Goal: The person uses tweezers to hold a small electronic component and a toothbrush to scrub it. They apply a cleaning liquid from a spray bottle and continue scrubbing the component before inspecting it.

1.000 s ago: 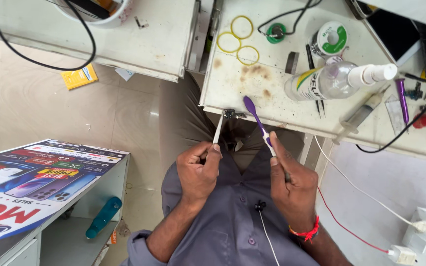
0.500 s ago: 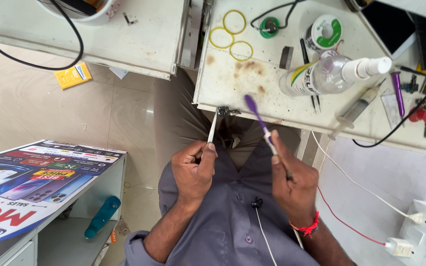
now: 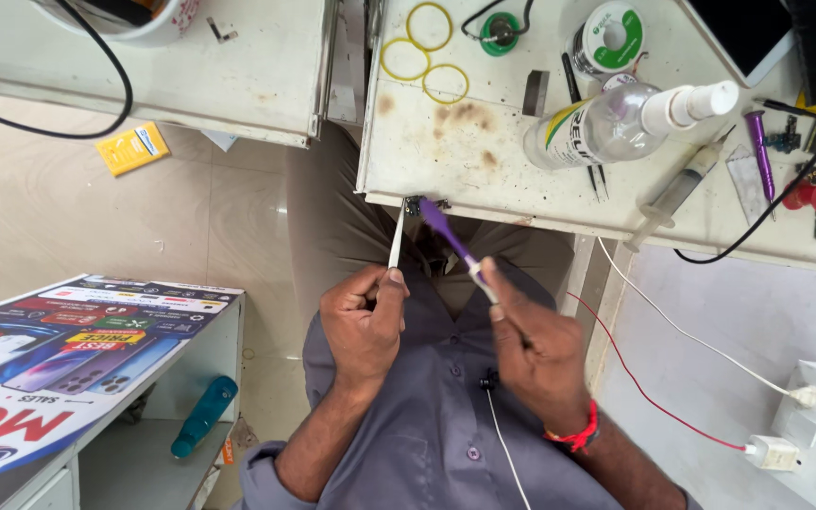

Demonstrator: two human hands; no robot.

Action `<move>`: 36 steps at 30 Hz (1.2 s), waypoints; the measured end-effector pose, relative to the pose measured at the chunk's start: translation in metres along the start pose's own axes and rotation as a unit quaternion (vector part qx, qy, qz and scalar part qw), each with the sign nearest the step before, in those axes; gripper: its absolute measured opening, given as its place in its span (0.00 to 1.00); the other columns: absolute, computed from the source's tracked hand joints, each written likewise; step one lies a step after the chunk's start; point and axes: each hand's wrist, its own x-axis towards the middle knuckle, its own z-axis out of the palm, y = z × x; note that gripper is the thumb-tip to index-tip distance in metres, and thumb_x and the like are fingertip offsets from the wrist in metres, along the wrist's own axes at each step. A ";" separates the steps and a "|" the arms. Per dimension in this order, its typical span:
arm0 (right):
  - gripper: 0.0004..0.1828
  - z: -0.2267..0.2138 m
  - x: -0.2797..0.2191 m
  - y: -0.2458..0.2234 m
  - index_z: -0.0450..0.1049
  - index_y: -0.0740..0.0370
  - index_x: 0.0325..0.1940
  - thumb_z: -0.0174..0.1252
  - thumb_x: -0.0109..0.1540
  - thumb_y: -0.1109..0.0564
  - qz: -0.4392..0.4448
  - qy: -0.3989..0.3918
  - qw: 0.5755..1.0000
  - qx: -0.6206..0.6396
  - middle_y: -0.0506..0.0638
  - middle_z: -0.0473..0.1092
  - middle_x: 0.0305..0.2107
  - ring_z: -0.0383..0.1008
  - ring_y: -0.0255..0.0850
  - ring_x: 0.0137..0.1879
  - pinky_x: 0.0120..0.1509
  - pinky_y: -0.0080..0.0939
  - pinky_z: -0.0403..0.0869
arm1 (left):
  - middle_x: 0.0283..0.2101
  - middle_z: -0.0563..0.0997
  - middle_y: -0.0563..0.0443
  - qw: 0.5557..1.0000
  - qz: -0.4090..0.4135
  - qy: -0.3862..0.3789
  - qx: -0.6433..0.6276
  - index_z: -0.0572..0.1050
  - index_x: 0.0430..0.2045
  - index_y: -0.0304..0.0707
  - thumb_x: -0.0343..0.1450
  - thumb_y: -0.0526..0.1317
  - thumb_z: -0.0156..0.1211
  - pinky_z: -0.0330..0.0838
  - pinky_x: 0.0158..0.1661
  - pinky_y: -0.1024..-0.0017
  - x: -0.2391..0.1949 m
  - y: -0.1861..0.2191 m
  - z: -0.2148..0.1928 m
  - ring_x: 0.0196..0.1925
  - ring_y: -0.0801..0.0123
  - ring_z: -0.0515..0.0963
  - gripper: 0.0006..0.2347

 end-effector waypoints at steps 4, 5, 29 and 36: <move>0.25 0.008 0.002 0.002 0.71 0.62 0.67 0.55 0.65 0.69 -0.051 0.019 0.998 0.035 0.57 0.80 0.37 0.60 0.28 0.23 0.27 0.32 0.65 | 0.12 0.70 0.60 1.000 -0.006 0.011 -0.001 0.77 0.19 0.32 0.73 0.35 0.57 0.56 0.16 0.79 -0.001 -0.001 0.002 0.13 0.84 0.68 0.11; 0.26 0.008 -0.002 0.002 0.71 0.62 0.67 0.56 0.64 0.68 -0.038 0.009 0.999 0.032 0.56 0.80 0.35 0.60 0.28 0.22 0.27 0.32 0.65 | 0.12 0.70 0.60 1.000 -0.009 0.009 0.000 0.77 0.19 0.32 0.73 0.35 0.57 0.56 0.16 0.79 -0.005 -0.002 0.002 0.13 0.84 0.67 0.11; 0.26 0.023 0.006 0.002 0.70 0.63 0.67 0.56 0.63 0.69 -0.064 0.045 0.994 0.070 0.62 0.79 0.46 0.72 0.43 0.30 0.35 0.38 0.72 | 0.13 0.71 0.58 1.000 0.004 0.018 -0.013 0.76 0.18 0.30 0.74 0.34 0.56 0.56 0.16 0.78 -0.006 -0.001 0.010 0.14 0.83 0.68 0.12; 0.26 0.020 0.012 0.002 0.70 0.62 0.68 0.56 0.64 0.69 -0.081 0.033 0.994 0.072 0.62 0.78 0.44 0.76 0.40 0.30 0.37 0.36 0.74 | 0.12 0.70 0.58 1.000 0.009 0.021 -0.010 0.76 0.18 0.30 0.74 0.35 0.56 0.55 0.16 0.78 -0.008 -0.008 0.011 0.13 0.83 0.67 0.12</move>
